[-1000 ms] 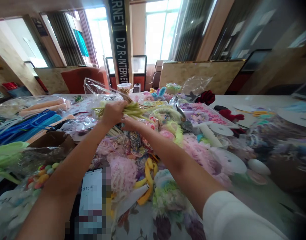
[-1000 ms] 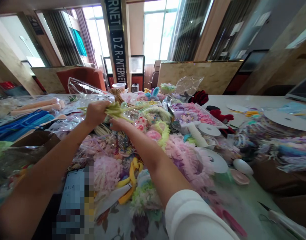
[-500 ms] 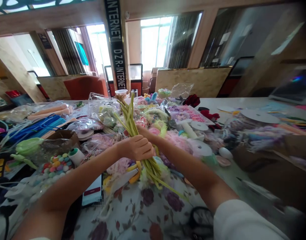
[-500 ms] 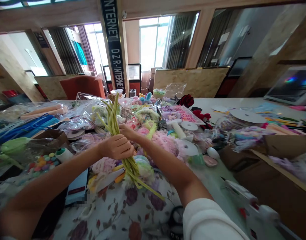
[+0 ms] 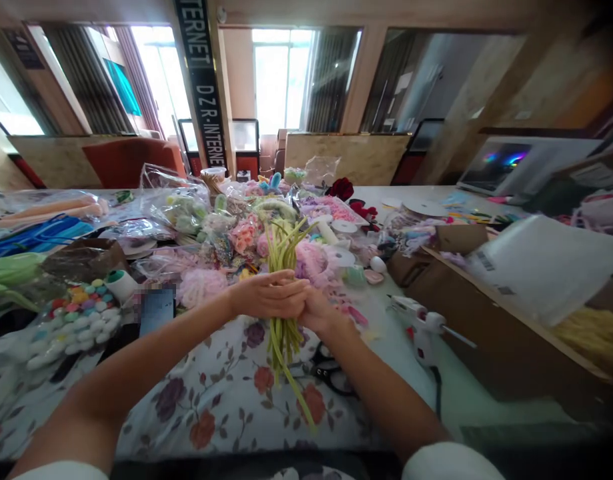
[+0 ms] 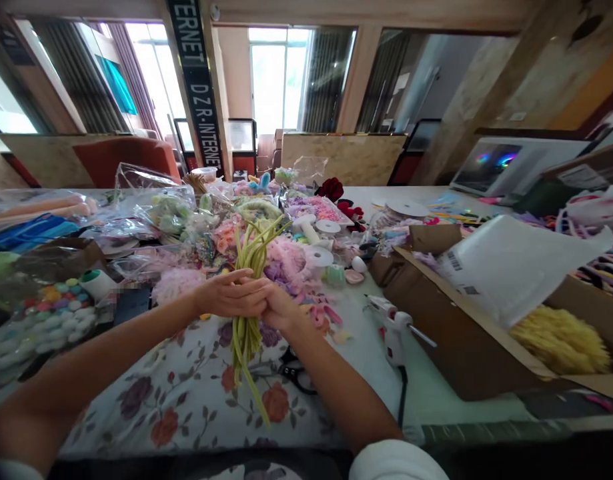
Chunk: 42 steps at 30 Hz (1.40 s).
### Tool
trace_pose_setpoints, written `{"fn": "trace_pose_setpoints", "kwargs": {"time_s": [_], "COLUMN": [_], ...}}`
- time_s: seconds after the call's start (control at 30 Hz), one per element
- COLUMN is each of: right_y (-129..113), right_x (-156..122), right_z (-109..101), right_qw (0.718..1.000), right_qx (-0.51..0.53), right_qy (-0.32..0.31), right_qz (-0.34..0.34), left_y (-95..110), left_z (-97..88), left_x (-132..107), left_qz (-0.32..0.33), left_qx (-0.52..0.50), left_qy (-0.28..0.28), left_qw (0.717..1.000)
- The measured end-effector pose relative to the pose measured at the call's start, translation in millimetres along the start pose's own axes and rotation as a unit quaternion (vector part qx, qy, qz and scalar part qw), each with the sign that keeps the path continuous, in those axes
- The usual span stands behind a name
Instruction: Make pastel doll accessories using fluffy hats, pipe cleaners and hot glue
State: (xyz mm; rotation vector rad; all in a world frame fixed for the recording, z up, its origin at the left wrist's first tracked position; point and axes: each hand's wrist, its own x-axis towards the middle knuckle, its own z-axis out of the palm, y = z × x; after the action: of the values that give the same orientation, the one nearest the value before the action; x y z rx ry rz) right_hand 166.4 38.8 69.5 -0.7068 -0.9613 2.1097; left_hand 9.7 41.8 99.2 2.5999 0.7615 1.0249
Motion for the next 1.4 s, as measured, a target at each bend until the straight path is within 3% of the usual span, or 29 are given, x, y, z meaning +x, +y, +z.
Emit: {"fn": "trace_pose_setpoints", "kwargs": {"time_s": [0.1,0.17,0.27,0.37,0.47,0.6,0.77,0.9,1.13,1.4], "right_y": [0.5,-8.3,-25.0,-32.4,-30.1,-29.5,-33.8,-30.6,-22.9,-24.2], "right_x": [-13.1,-19.8,-23.2,-15.7,-1.0,14.4,14.0,9.0,10.6,7.8], "right_z": [-5.1,-12.0,-26.4,-37.4,-37.9,-30.8,-33.3,-35.4,-32.8,-36.2], "right_qw": [0.999,0.996,0.986,0.971,0.96,0.951,0.953,0.964,0.973,0.989], "right_qx": [0.001,-0.004,-0.071,-0.177,-0.243,-0.288,-0.284,-0.254,-0.225,-0.144], "right_qy": [0.015,0.055,0.113,0.121,0.089,0.053,0.034,0.026,0.004,-0.03], "right_qz": [-0.035,-0.073,-0.097,-0.107,-0.109,-0.105,-0.098,-0.08,-0.05,-0.026], "left_y": [4.7,-1.3,-20.2,-36.0,-37.7,-30.6,-32.5,-31.4,-27.7,-30.6], "left_z": [13.7,12.8,-4.8,-25.3,-28.9,-15.2,-9.0,-0.6,23.2,18.4], "left_x": [-16.6,-30.2,-48.0,-55.8,-51.1,-31.8,-5.5,5.9,4.3,-0.3], "left_qz": [0.14,0.154,-0.014,-0.235,-0.345,-0.351,-0.377,-0.4,-0.357,-0.34], "left_qx": [0.094,0.182,0.242,0.194,0.085,-0.098,-0.239,-0.312,-0.389,-0.382], "left_qy": [-0.063,-0.013,0.17,0.301,0.269,0.171,0.185,0.117,0.22,0.251], "left_qw": [0.984,0.971,0.955,0.904,0.895,0.916,0.876,0.854,0.82,0.822]}}
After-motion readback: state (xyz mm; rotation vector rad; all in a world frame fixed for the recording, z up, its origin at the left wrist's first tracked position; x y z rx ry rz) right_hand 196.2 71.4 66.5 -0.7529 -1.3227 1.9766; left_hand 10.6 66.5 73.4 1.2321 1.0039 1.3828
